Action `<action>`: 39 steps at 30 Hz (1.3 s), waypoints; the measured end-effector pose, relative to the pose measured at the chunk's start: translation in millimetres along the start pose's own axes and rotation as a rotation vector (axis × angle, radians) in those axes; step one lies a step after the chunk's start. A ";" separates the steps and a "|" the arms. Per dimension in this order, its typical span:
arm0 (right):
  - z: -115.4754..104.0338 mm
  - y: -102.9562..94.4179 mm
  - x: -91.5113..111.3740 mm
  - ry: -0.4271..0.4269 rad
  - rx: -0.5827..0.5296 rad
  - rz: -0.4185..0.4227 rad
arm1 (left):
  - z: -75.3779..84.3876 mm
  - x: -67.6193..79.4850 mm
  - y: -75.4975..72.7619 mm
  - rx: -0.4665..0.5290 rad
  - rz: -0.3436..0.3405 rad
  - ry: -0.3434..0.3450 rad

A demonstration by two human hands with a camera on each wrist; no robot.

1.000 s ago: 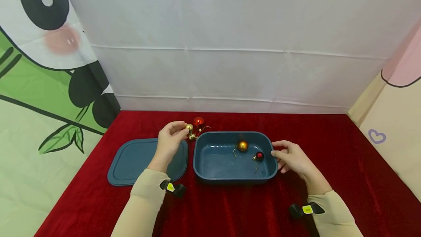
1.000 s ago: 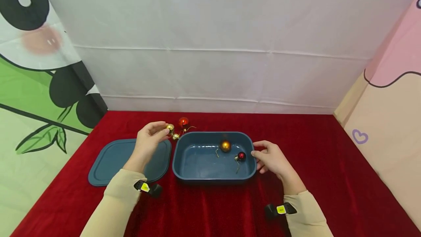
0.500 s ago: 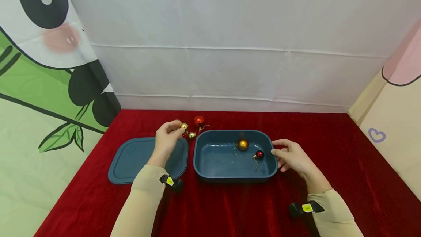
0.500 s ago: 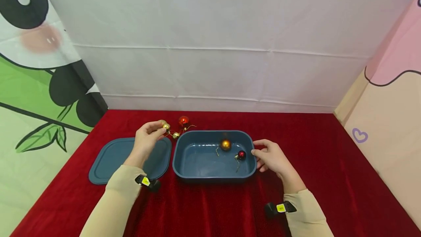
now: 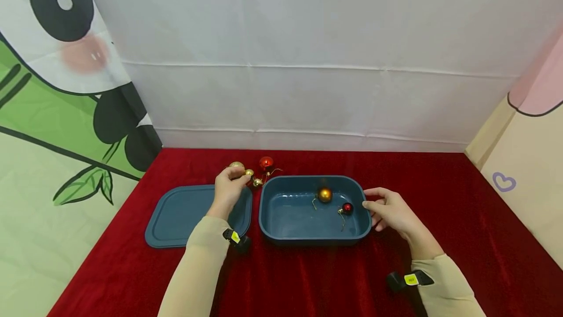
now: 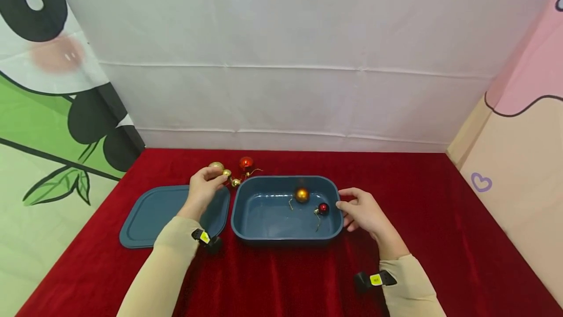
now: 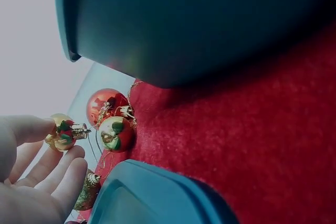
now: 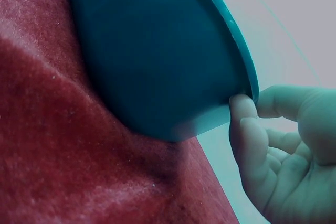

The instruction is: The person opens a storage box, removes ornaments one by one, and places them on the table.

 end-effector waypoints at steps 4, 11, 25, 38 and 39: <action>0.8 0.6 -0.1 0.003 -0.002 0.003 | -0.3 -2.7 2.1 -0.010 -0.002 -0.014; 0.9 2.4 0.0 -0.001 -0.002 -0.002 | -0.6 -8.3 5.2 -0.022 0.002 -0.025; -0.8 2.3 0.1 -0.003 0.010 0.001 | -6.8 -15.9 10.5 -0.079 0.009 -0.062; -0.7 1.8 -0.2 -0.003 0.003 0.003 | -9.2 -17.4 12.0 -0.156 -0.019 -0.105; -0.7 1.9 -0.2 -0.004 0.003 0.003 | -9.3 -17.2 12.0 -0.160 -0.021 -0.104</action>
Point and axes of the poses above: each hand's wrist, its own x-axis away from the middle knuckle, its own y-axis out of the palm, z = x × y, the point moved 7 cm from there along -x, towards the middle knuckle, and after that the axes turned 13 degrees about -z, right-handed, at the moved point
